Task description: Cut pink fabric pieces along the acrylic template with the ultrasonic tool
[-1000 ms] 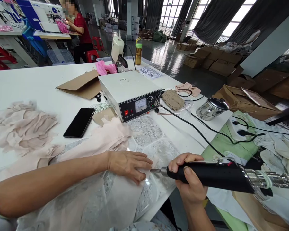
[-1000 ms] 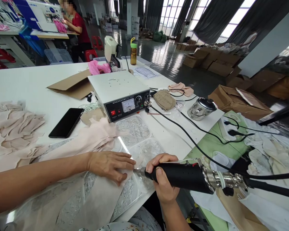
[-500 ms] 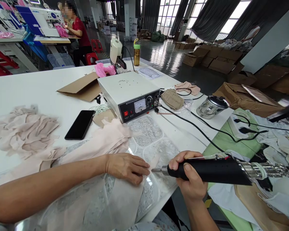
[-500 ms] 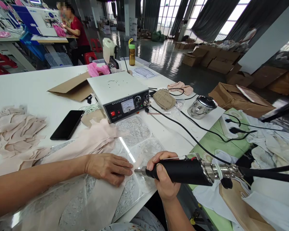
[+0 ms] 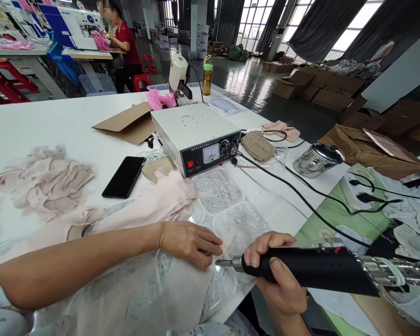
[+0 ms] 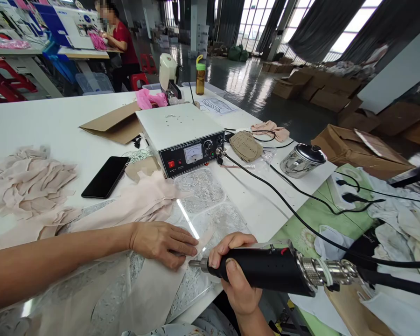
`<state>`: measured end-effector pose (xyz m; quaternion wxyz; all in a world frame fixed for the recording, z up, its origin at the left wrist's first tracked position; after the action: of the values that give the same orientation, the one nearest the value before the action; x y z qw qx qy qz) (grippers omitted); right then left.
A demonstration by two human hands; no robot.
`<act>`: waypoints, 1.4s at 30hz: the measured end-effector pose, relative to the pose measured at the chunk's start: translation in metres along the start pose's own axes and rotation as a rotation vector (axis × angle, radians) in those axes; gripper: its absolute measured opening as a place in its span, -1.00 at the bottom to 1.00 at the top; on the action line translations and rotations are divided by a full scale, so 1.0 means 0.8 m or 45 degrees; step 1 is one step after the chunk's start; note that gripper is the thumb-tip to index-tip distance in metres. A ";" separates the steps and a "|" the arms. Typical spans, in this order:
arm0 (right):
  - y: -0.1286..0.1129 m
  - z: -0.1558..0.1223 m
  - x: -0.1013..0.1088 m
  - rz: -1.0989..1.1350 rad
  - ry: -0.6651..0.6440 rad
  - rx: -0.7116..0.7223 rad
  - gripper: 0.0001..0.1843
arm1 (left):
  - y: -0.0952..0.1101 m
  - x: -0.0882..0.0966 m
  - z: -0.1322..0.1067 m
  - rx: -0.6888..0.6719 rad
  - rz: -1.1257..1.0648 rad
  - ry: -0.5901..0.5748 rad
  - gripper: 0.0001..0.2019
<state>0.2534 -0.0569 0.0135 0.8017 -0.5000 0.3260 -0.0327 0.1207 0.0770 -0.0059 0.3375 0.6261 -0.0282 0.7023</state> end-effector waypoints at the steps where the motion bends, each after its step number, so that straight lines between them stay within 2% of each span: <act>1: 0.000 0.000 0.001 -0.009 -0.001 -0.002 -0.89 | 0.000 0.000 0.000 -0.023 0.020 0.015 -0.74; 7: -0.004 0.002 -0.001 -0.057 0.000 0.019 -0.89 | 0.000 0.000 -0.001 -0.004 -0.029 0.018 -0.77; 11: -0.004 0.003 -0.003 -0.069 -0.010 0.018 -0.90 | 0.000 0.003 0.000 0.066 -0.165 0.019 -0.78; 14: -0.002 0.004 -0.004 -0.089 -0.019 0.031 -0.89 | -0.001 0.005 0.000 0.110 -0.295 0.081 -0.82; 17: -0.002 0.005 -0.004 -0.075 -0.020 0.036 -0.91 | -0.001 0.005 0.000 0.090 -0.306 0.138 -0.84; 23: -0.022 0.004 0.024 0.016 0.169 0.093 -0.90 | 0.010 0.004 -0.007 0.056 -0.070 0.082 -0.79; 25: -0.030 0.000 0.036 0.016 0.231 0.106 -0.89 | 0.018 0.006 -0.006 0.117 0.039 0.121 -0.80; 28: -0.035 -0.007 0.050 0.005 0.306 0.074 -0.89 | 0.029 0.006 0.000 0.338 0.243 0.283 -0.79; 31: -0.036 -0.016 0.061 0.021 0.352 0.086 -0.89 | 0.041 -0.008 0.008 0.528 0.367 0.320 -0.78; 36: -0.041 -0.022 0.073 0.052 0.358 0.142 -0.90 | 0.067 -0.033 0.014 0.459 0.541 0.247 -0.71; 42: -0.037 -0.014 0.078 0.121 0.449 0.154 -0.88 | 0.093 -0.052 0.016 0.684 0.557 0.363 -0.63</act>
<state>0.3039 -0.1040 0.0038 0.7613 -0.4212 0.4823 -0.1015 0.0934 -0.0046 -0.0118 0.0038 0.5673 0.0713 0.8204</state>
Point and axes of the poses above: each hand's wrist, its own z-axis towards the middle knuckle, its own x-axis out of the back of the hand, y = z × x, the point moved 3 cm from there along z, towards the middle knuckle
